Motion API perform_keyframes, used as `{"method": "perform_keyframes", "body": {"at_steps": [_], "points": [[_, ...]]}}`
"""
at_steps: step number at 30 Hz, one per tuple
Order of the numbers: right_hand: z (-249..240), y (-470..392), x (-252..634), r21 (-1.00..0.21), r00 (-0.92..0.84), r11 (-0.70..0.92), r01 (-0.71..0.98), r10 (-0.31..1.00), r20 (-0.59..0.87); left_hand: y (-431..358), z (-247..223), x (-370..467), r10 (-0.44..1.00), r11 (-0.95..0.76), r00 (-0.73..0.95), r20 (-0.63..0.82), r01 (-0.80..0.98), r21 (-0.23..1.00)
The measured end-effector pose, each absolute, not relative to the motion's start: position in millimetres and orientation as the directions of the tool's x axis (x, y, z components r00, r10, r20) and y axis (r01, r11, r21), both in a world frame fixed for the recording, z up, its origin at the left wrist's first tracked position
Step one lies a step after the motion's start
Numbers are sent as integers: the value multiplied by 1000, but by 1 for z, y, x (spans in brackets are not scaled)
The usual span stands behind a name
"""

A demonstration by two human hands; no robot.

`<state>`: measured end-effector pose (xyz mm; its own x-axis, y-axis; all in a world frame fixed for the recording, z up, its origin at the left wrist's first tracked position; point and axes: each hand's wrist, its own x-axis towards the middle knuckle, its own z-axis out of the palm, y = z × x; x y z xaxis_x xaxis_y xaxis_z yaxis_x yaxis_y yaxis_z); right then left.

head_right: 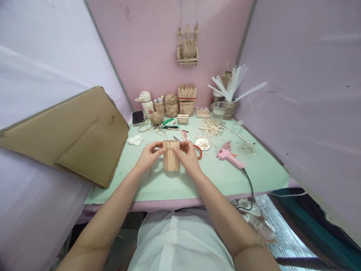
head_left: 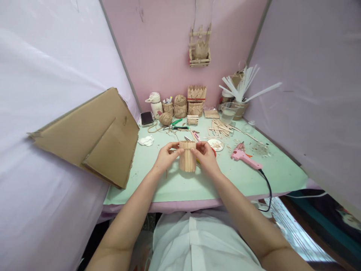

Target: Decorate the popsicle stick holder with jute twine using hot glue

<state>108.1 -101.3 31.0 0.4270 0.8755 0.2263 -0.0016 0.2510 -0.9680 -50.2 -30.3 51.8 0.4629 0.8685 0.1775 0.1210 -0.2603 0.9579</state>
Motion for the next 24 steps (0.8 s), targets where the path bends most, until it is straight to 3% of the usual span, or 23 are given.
{"method": "perform_keyframes", "body": {"at_steps": [24], "points": [[29, -103, 107, -965, 435, 223, -135, 889, 144, -40, 55, -49, 889, -305, 402, 220, 161, 939]]}}
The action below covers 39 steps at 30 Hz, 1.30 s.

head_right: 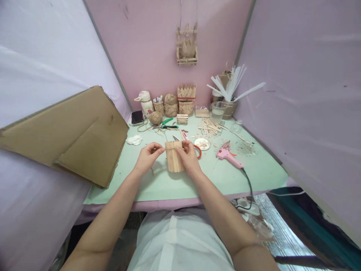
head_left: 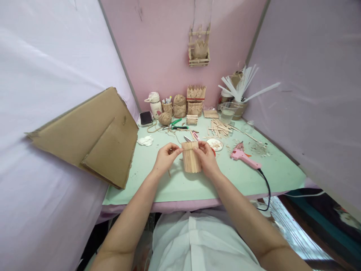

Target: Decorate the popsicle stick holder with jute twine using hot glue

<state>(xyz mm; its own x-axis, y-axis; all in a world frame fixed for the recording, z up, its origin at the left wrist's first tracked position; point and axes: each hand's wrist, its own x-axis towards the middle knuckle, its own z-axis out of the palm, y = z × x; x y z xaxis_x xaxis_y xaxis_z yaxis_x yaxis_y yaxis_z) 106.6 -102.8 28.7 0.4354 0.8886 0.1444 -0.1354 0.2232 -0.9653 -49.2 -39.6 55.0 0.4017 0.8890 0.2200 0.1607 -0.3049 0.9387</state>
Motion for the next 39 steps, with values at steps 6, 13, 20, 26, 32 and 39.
{"method": "perform_keyframes", "body": {"at_steps": [6, 13, 20, 26, 32, 39], "points": [[28, -103, 107, -964, 419, 193, -184, 903, 100, -36, 53, -49, 877, -267, 434, 208, 80, 960], [25, -101, 108, -953, 405, 165, -253, 913, 51, -37, 54, -48, 868, -267, 455, 201, 83, 960], [27, -102, 107, -940, 400, 146, -309, 916, 11, -39, 54, -48, 870, -200, 470, 150, 59, 978], [32, -106, 105, -913, 378, 117, -391, 925, -44, -36, 48, -49, 870, -151, 479, 117, 33, 988], [34, -107, 104, -903, 346, 98, -418, 937, -59, -36, 46, -48, 883, -103, 459, 100, -19, 994], [38, -109, 102, -902, 341, 84, -424, 937, -73, -35, 46, -51, 884, -86, 457, 100, -52, 995]]}}
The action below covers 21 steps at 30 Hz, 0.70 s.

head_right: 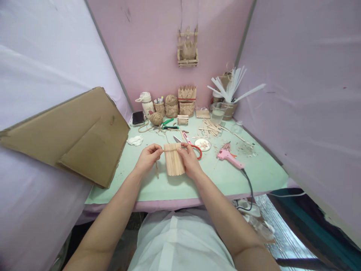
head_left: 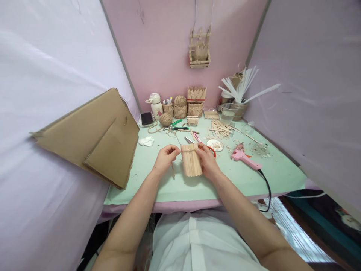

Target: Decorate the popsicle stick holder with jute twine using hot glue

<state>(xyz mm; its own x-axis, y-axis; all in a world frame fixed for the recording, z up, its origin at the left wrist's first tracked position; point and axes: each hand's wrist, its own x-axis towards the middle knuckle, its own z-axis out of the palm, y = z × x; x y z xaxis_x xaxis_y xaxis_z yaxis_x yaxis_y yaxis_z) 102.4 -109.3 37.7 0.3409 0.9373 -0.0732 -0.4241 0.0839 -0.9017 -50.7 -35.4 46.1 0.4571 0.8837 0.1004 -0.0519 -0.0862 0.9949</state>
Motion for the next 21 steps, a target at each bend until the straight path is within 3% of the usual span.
{"method": "perform_keyframes", "body": {"at_steps": [12, 21], "points": [[32, -107, 103, -896, 325, 100, -432, 944, -52, -36, 40, -47, 870, -19, 485, 87, -143, 989], [32, -108, 101, -857, 286, 121, -502, 958, -33, -40, 30, -42, 836, 182, 546, -57, -177, 967]]}}
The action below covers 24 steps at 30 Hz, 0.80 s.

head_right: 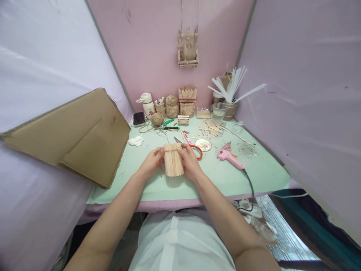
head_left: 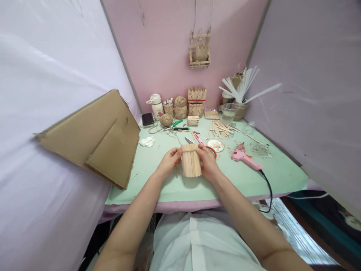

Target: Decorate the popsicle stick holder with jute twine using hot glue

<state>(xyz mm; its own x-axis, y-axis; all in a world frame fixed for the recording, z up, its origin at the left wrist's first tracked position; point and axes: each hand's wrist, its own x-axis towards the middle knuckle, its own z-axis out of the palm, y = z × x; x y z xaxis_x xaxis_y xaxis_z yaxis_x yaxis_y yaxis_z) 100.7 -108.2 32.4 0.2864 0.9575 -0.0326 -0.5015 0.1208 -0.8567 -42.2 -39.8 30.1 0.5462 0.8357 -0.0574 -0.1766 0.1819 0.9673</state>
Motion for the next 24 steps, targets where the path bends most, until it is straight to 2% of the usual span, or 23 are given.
{"method": "perform_keyframes", "body": {"at_steps": [9, 14, 24], "points": [[39, -115, 97, -879, 288, 120, -462, 957, -21, -45, 31, -44, 739, 287, 667, -93, -187, 940], [44, -121, 93, -894, 288, 114, -434, 957, -18, -45, 27, -43, 747, 352, 647, -152, -192, 916], [50, -124, 89, -862, 249, 177, -475, 967, 61, -42, 49, -51, 662, 540, 714, -227, -246, 805]]}}
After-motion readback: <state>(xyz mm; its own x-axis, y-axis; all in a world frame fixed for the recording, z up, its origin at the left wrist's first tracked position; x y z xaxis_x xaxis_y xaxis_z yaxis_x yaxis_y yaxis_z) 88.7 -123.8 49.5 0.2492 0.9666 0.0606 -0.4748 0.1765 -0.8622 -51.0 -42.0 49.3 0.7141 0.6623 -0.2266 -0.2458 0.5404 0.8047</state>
